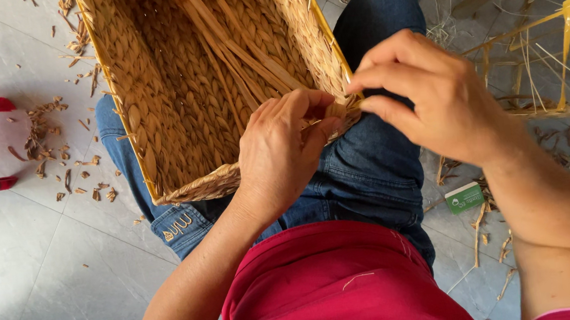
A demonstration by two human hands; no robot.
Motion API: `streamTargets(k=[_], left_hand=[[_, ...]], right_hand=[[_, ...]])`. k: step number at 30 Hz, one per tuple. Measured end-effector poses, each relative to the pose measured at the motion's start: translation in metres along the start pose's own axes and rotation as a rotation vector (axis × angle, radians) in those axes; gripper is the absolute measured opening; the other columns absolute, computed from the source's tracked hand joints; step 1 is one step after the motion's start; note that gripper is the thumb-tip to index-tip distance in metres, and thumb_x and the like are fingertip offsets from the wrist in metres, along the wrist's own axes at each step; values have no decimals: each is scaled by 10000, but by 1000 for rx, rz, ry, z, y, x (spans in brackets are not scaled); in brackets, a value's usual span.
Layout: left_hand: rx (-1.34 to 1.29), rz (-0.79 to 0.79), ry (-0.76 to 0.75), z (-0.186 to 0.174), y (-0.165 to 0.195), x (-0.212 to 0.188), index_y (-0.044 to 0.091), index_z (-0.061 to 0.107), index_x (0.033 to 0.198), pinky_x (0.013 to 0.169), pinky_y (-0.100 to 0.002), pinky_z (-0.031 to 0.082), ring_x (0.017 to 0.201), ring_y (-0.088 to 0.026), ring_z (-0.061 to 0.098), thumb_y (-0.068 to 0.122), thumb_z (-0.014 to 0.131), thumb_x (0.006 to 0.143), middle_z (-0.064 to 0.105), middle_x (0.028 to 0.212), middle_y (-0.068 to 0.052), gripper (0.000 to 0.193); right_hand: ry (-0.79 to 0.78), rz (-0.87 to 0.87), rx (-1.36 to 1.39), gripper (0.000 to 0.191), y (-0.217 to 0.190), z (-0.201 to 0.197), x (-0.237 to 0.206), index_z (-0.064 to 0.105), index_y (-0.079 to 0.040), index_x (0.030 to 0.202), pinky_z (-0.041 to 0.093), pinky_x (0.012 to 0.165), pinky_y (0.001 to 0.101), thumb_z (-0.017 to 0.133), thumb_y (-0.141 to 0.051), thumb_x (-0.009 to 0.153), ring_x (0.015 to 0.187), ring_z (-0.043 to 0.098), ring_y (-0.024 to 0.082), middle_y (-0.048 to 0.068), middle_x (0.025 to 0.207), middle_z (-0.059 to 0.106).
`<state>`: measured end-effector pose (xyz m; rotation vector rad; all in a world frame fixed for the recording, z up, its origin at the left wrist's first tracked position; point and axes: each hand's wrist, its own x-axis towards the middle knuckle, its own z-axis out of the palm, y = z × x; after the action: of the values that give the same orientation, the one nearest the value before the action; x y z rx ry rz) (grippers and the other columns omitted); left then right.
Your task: The person sits on the floor with a woven basket on their lap and weaves flat natural-fiber strands around the basket's rim, tucking and tightening the strands by hand. They briefly cut a strand with yellow-handled scissors and continue folding and securing the weave along the edge.
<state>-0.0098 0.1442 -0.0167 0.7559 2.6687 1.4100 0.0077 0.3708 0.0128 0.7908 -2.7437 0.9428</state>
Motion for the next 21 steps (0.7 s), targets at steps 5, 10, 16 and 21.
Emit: streamTargets(k=[5, 10, 16, 21], left_hand=[[-44, -144, -48, 0, 1, 4, 94, 717, 1040, 765, -380, 570, 902, -263, 741, 276, 741, 900, 767, 952, -57, 231], [-50, -151, -62, 1, 1, 5, 86, 708, 1031, 751, -377, 579, 899, -256, 749, 318, 722, 941, 767, 954, -66, 249], [-10, 81, -80, -3, -4, 1, 84, 718, 1097, 820, -391, 541, 944, -274, 690, 240, 712, 982, 722, 957, -54, 194], [79, 236, -50, 2, -9, -5, 121, 722, 1155, 917, -380, 529, 990, -265, 668, 198, 743, 937, 681, 1003, -44, 232]], right_hand=[[172, -154, -173, 307, 0, 38, -21, 718, -102, 1062, 503, 799, 384, 900, -44, 822, 922, 590, 248, 42, 1058, 599], [330, -226, -175, 311, 17, 70, -33, 719, -146, 1057, 494, 788, 366, 875, -11, 825, 933, 576, 260, 41, 1105, 605], [369, -319, 101, 288, 25, 74, -42, 636, -46, 1074, 592, 792, 356, 811, 79, 882, 962, 707, 265, 90, 1108, 673], [396, -271, 121, 262, 20, 72, -47, 593, -24, 1053, 609, 771, 354, 779, 96, 913, 921, 728, 281, 131, 1048, 693]])
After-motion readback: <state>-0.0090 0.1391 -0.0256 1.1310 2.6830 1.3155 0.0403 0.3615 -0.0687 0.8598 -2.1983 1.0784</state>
